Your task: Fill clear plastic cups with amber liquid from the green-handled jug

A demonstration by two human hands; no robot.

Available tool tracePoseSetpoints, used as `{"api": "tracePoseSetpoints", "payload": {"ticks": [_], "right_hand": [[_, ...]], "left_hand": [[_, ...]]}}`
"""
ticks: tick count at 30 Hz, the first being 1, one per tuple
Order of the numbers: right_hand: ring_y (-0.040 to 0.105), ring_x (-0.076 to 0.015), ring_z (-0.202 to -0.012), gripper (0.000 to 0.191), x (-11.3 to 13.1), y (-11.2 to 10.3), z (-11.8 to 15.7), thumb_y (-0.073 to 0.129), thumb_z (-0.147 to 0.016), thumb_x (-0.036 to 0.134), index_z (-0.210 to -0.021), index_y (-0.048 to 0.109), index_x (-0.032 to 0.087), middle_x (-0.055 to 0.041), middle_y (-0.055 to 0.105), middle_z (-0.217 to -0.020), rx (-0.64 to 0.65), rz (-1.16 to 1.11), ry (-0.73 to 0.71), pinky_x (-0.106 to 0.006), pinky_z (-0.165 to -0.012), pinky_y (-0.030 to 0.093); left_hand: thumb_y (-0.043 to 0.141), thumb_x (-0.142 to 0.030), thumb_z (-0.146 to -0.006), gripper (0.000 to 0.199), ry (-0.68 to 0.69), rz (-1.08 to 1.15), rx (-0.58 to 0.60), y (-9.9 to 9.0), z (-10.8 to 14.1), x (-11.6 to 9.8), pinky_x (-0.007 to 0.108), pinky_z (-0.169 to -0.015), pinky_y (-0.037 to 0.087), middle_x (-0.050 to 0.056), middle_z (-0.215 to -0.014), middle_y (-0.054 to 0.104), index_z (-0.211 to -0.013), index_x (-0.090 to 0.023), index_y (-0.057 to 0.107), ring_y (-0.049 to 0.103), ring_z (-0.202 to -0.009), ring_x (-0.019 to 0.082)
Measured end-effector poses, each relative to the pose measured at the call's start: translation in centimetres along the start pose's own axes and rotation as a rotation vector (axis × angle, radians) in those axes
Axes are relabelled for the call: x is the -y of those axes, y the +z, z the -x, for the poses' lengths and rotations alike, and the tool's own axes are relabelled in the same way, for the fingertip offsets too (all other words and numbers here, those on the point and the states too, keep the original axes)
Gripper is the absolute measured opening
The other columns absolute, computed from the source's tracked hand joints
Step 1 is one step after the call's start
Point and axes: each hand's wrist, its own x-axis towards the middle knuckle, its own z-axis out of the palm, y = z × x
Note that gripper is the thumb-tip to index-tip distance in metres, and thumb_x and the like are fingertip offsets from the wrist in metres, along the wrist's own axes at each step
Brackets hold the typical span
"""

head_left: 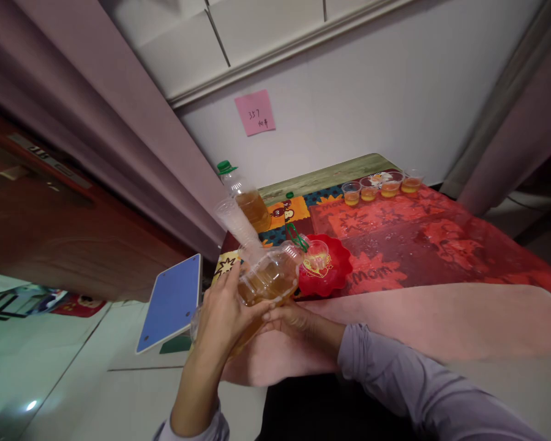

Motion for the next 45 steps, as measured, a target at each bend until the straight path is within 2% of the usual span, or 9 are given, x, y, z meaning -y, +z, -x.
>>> {"api": "tracePoseSetpoints", "payload": {"ticks": [7,12,19,27,31,35,45], "right_hand": [[0.079,-0.0294,-0.107,0.079,0.2,0.1,0.1,0.089,-0.063,0.032,-0.138,0.063,0.031,-0.0056,0.082,-0.119,0.010,-0.015,0.002,-0.052,-0.098,0.063],[0.080,-0.0304,-0.107,0.077,0.3,0.1,0.0,0.088,-0.063,0.030,-0.137,0.064,0.032,-0.0051,0.084,-0.117,0.015,-0.020,-0.003,-0.056,-0.099,0.064],[0.079,-0.0289,-0.105,0.078,0.0,-0.2,-0.1,0.089,-0.064,0.031,-0.138,0.064,0.030,-0.0054,0.083,-0.115,0.006,-0.028,-0.007,-0.051,-0.096,0.064],[0.078,-0.0293,-0.107,0.066,-0.5,-0.6,-0.3,0.089,-0.066,0.029,-0.129,0.068,0.029,-0.0060,0.082,-0.118,0.018,-0.027,-0.020,-0.051,-0.094,0.065],[0.078,-0.0273,-0.109,0.060,-1.1,-1.2,-0.7,0.092,-0.067,0.029,-0.122,0.070,0.027,-0.0053,0.081,-0.124,0.032,-0.033,-0.025,-0.046,-0.093,0.065],[0.078,-0.0250,-0.107,0.057,-1.3,-1.4,-0.9,0.093,-0.066,0.028,-0.117,0.070,0.025,-0.0054,0.081,-0.120,0.028,-0.059,-0.008,-0.041,-0.090,0.065],[0.077,-0.0240,-0.100,0.054,-0.9,-1.1,-0.8,0.093,-0.065,0.027,-0.114,0.071,0.026,-0.0057,0.081,-0.118,0.015,-0.082,-0.007,-0.038,-0.084,0.064]], "left_hand": [[0.091,-0.051,-0.076,0.092,-0.033,-0.030,0.032,-0.4,-0.1,-0.5,0.059,-0.105,0.061,0.020,-0.146,0.074,-0.156,-0.020,0.058,0.073,-0.132,0.045],[0.092,-0.052,-0.075,0.091,-0.024,-0.017,0.031,-0.3,-0.2,-0.4,0.059,-0.103,0.062,0.019,-0.143,0.076,-0.155,-0.022,0.059,0.074,-0.129,0.043],[0.092,-0.050,-0.074,0.094,-0.047,-0.019,0.060,-0.7,-0.5,-1.0,0.060,-0.107,0.060,0.021,-0.145,0.075,-0.156,-0.019,0.058,0.072,-0.132,0.045],[0.094,-0.050,-0.074,0.100,-0.020,-0.042,0.036,-0.3,-0.6,-0.7,0.060,-0.108,0.060,0.023,-0.146,0.073,-0.160,-0.018,0.054,0.072,-0.132,0.046],[0.094,-0.047,-0.073,0.100,-0.026,-0.048,0.037,-0.4,-0.8,-0.8,0.060,-0.106,0.061,0.022,-0.144,0.074,-0.160,-0.018,0.055,0.074,-0.130,0.046],[0.092,-0.048,-0.076,0.098,-0.046,-0.055,0.086,-0.8,-0.9,-1.2,0.058,-0.109,0.060,0.023,-0.146,0.073,-0.161,-0.016,0.054,0.072,-0.133,0.044],[0.093,-0.043,-0.074,0.097,-0.046,-0.041,0.091,-1.1,-1.0,-1.6,0.057,-0.107,0.060,0.021,-0.140,0.075,-0.160,-0.018,0.055,0.073,-0.131,0.043]]}}
